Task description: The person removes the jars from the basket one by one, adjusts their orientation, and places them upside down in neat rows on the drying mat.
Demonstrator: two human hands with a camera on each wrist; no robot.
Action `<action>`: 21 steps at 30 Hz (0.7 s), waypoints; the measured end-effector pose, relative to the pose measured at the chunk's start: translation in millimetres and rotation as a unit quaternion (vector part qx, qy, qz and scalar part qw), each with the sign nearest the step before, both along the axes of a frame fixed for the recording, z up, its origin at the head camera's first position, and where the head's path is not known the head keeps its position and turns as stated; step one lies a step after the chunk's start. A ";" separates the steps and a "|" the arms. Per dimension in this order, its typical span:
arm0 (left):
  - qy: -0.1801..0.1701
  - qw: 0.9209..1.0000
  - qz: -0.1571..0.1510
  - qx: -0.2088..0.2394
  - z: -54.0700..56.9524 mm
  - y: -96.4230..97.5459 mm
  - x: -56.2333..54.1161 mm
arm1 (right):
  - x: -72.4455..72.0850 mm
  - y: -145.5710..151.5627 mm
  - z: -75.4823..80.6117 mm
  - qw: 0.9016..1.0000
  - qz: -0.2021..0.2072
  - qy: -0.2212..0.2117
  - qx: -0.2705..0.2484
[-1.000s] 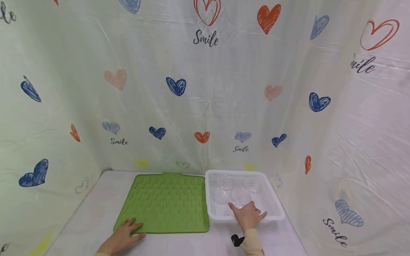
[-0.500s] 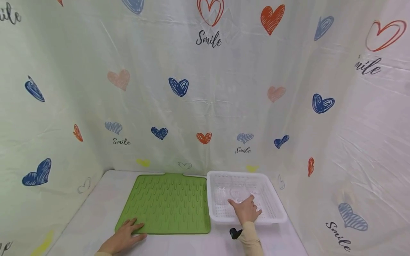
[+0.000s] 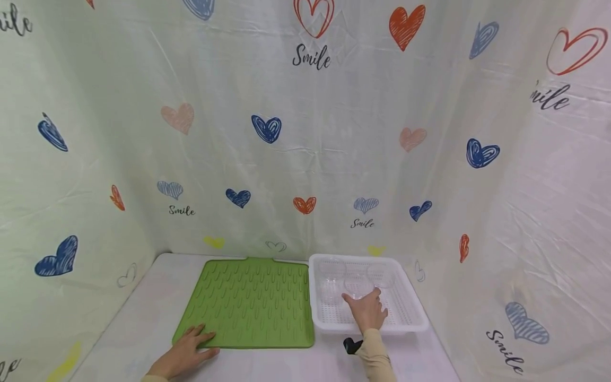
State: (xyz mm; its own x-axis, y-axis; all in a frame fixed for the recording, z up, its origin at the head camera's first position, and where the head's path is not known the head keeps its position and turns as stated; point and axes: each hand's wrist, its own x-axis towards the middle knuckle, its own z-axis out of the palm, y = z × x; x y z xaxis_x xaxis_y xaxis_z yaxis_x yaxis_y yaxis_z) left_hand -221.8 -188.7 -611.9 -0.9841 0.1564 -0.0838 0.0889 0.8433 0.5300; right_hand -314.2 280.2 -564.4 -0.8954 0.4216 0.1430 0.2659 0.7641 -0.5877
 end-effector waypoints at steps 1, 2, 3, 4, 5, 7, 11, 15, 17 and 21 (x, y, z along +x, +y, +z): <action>0.000 1.000 0.000 -0.001 -0.2 0.1 -0.6 | -0.2 0.0 0.0 1.000 0.000 0.004 -0.002; 0.000 1.000 0.000 -0.002 -0.1 0.2 -1.1 | -0.2 -0.1 -0.1 1.000 0.001 0.007 -0.004; -0.002 1.000 0.000 -0.001 -0.1 0.1 -1.6 | 0.1 -0.2 0.0 1.000 0.001 0.012 -0.006; -0.005 1.000 0.000 -0.002 -0.1 0.0 -2.0 | 0.5 -0.5 -0.2 1.000 0.001 0.017 -0.008; -0.006 1.000 0.000 -0.003 0.0 0.1 -2.5 | 1.5 -1.2 0.3 1.000 0.001 0.022 -0.012; -0.010 1.000 -0.001 -0.005 0.2 0.1 -3.2 | 3.7 -2.4 1.3 0.999 0.005 0.034 -0.019; -0.013 1.000 0.002 -0.006 0.1 0.7 -3.2 | 8.2 -7.5 5.5 0.997 0.012 0.073 -0.030; -0.009 1.000 0.003 -0.008 0.7 1.5 -2.4 | 8.9 -12.4 9.9 0.992 0.019 0.126 -0.015; -0.003 1.000 0.002 -0.009 1.3 1.8 -1.4 | 9.4 -15.2 13.9 0.988 0.023 0.151 -0.004; 0.005 1.000 0.004 -0.009 2.3 1.8 0.8 | 11.2 -22.2 24.8 0.979 0.037 0.198 0.019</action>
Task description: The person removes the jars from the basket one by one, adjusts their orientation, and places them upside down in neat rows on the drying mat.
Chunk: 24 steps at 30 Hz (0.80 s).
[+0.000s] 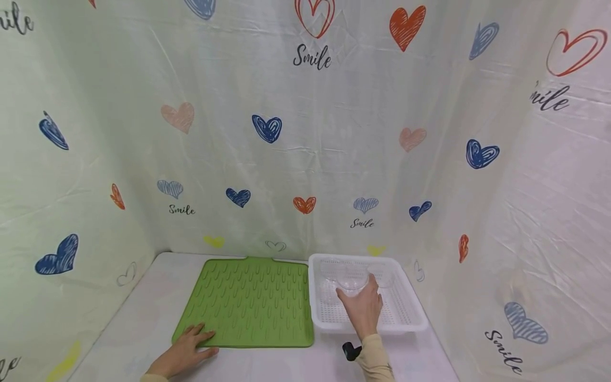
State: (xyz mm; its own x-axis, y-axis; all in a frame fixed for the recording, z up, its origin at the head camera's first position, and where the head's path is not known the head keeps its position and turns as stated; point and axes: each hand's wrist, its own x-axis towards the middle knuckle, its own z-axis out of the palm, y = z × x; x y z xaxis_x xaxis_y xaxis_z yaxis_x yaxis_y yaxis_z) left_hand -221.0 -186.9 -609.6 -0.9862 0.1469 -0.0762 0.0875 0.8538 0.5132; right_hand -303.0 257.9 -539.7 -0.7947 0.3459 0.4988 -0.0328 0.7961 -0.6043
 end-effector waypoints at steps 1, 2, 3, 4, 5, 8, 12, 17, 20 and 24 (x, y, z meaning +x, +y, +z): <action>0.003 1.000 0.000 -0.001 0.0 0.0 0.2 | 0.7 -2.3 3.2 1.000 0.003 0.011 0.007; 0.004 1.000 0.000 -0.002 0.2 0.1 0.3 | 1.8 -5.0 6.5 1.000 0.007 0.022 0.014; 0.004 1.000 0.000 -0.003 0.3 0.1 0.2 | 2.9 -7.9 9.8 0.999 0.013 0.034 0.022; 0.004 1.000 0.000 -0.003 0.6 0.1 0.0 | 4.0 -11.2 13.2 0.998 0.020 0.045 0.030; 0.004 1.000 -0.001 -0.004 0.7 0.1 -0.2 | 5.2 -14.6 16.4 0.997 0.027 0.056 0.040; 0.002 1.000 -0.003 -0.002 1.5 -0.1 -1.4 | 8.1 -26.2 25.1 0.992 0.054 0.087 0.071; -0.005 1.000 -0.006 0.010 3.6 -1.7 -1.9 | 10.8 -44.7 34.4 0.984 0.084 0.107 0.116; -0.009 1.000 -0.010 0.018 8.0 -3.1 -1.9 | 13.1 -68.1 39.8 0.968 0.111 0.122 0.188; -0.009 1.000 -0.013 0.026 13.5 -3.1 -1.6 | 14.0 -81.2 40.9 0.956 0.127 0.130 0.232; -0.023 0.999 -0.017 0.043 23.6 -4.3 -2.0 | 14.6 -96.3 42.5 0.943 0.151 0.131 0.266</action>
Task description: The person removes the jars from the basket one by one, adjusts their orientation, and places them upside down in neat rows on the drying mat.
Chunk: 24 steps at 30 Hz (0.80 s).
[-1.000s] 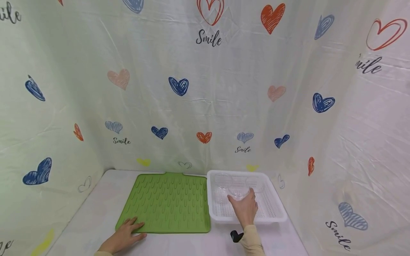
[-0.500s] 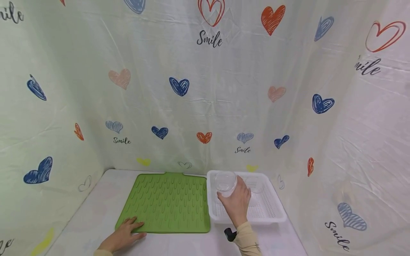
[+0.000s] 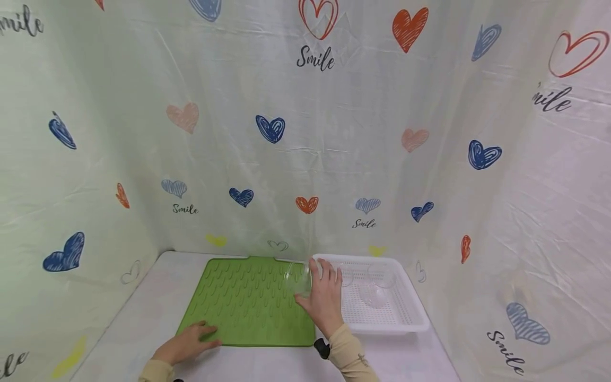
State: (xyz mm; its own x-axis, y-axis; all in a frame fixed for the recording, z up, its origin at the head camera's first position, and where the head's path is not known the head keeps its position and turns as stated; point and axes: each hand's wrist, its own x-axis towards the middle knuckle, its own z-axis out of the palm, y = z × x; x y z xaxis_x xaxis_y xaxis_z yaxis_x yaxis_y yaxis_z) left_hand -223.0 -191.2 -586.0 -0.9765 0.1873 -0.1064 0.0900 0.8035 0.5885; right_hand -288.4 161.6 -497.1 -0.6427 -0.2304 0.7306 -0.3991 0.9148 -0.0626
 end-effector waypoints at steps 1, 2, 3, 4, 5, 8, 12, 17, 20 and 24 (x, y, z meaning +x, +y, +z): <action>-0.006 1.000 0.000 0.004 2.3 -0.3 -0.9 | -0.1 -2.8 0.3 1.000 0.004 0.000 0.006; -0.010 1.000 0.000 0.006 4.8 -0.8 -2.1 | 0.0 -5.4 0.9 1.000 0.008 0.001 0.012; -0.016 1.000 0.000 0.007 6.9 -1.4 -3.6 | 0.1 -7.8 1.6 1.000 0.012 0.002 0.018; -0.020 1.000 0.002 0.007 9.0 -2.1 -5.2 | 0.1 -10.1 2.3 1.000 0.016 0.002 0.022; -0.024 1.000 0.004 0.007 11.1 -2.8 -7.0 | 0.3 -12.3 3.3 0.999 0.021 0.003 0.025; -0.018 1.000 0.007 -0.006 17.4 -5.3 -13.2 | 1.4 -18.2 6.6 0.999 0.022 0.004 0.042; -0.001 1.000 0.014 -0.021 29.1 -5.5 -20.8 | 4.3 -23.8 10.8 0.998 0.021 0.006 0.055; 0.041 0.998 0.023 -0.038 46.9 1.9 -32.3 | 7.8 -29.0 13.7 0.998 0.027 0.008 0.062; 0.073 0.997 0.023 -0.031 58.4 9.8 -42.5 | 9.2 -31.7 14.4 0.997 0.025 0.010 0.071; 0.092 0.995 0.017 0.015 75.9 23.9 -53.1 | 10.3 -33.6 14.5 0.996 0.021 0.010 0.081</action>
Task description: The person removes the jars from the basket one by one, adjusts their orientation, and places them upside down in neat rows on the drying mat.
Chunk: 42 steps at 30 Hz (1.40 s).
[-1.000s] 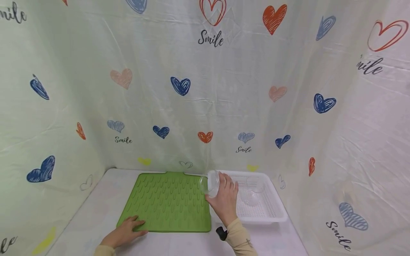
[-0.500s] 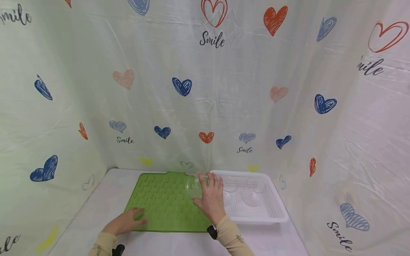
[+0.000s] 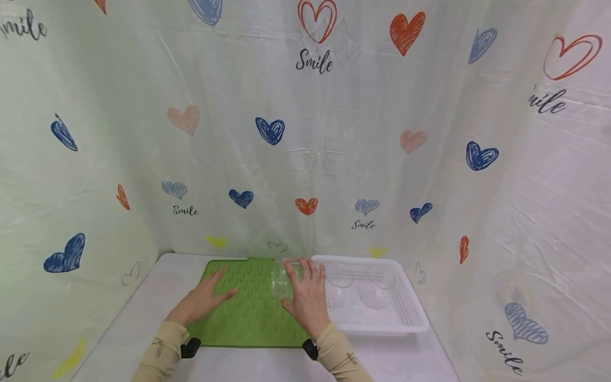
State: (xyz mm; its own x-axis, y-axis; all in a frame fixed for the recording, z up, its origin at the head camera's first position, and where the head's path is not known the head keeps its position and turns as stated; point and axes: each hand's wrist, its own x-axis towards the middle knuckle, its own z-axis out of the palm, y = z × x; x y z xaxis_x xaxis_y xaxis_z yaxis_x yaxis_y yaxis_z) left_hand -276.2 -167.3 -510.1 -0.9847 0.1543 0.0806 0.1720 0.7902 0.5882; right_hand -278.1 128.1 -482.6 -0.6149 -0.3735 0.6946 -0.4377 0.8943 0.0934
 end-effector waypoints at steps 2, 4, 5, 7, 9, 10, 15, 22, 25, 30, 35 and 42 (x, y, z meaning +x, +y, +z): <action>0.011 0.999 -0.009 0.029 9.9 9.5 -2.8 | 0.6 -0.2 -0.3 1.000 -0.002 0.000 0.005; 0.026 0.998 -0.021 0.056 19.0 19.8 -4.7 | 1.3 -0.5 -0.1 1.000 0.000 0.002 0.005; 0.032 0.997 -0.028 0.070 23.4 25.3 -5.2 | 1.7 -0.8 0.1 1.000 0.003 0.003 0.005; 0.042 0.994 -0.044 0.086 31.4 36.3 -6.0 | 2.5 -1.1 0.5 1.000 0.007 0.004 0.005; 0.047 0.992 -0.060 0.097 37.4 46.5 -5.4 | 3.0 -1.2 0.5 1.000 0.009 0.007 0.008; 0.047 0.992 -0.068 0.100 40.1 51.3 -5.0 | 3.4 -1.1 0.5 1.000 0.009 0.007 0.010; 0.062 0.987 -0.110 0.103 47.1 68.5 -1.8 | 4.6 -1.2 -0.1 0.999 0.004 0.014 0.030; 0.077 0.983 -0.138 0.096 44.9 80.6 1.1 | 6.9 -2.0 1.4 0.999 0.007 0.015 0.039; 0.083 0.981 -0.149 0.096 44.3 83.8 2.6 | 7.1 -2.1 1.2 0.999 0.007 0.010 0.039; 0.091 0.978 -0.168 0.089 41.1 87.2 3.5 | 7.3 -2.6 0.0 0.999 0.013 0.006 0.035; 0.097 0.977 -0.174 0.075 36.6 89.4 2.9 | 8.7 -3.2 0.6 0.999 0.012 -0.002 0.040; 0.120 0.975 -0.178 0.062 33.7 90.4 1.5 | 10.1 -2.9 0.7 0.999 0.007 -0.005 0.048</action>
State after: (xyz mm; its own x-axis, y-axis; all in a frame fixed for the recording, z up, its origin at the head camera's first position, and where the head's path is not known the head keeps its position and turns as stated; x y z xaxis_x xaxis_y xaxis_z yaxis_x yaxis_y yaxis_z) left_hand -274.6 -76.9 -476.4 -0.8213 0.4566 0.3420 0.5664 0.5815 0.5840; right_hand -268.0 125.2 -481.9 -0.6152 -0.4470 0.6494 -0.4518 0.8749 0.1743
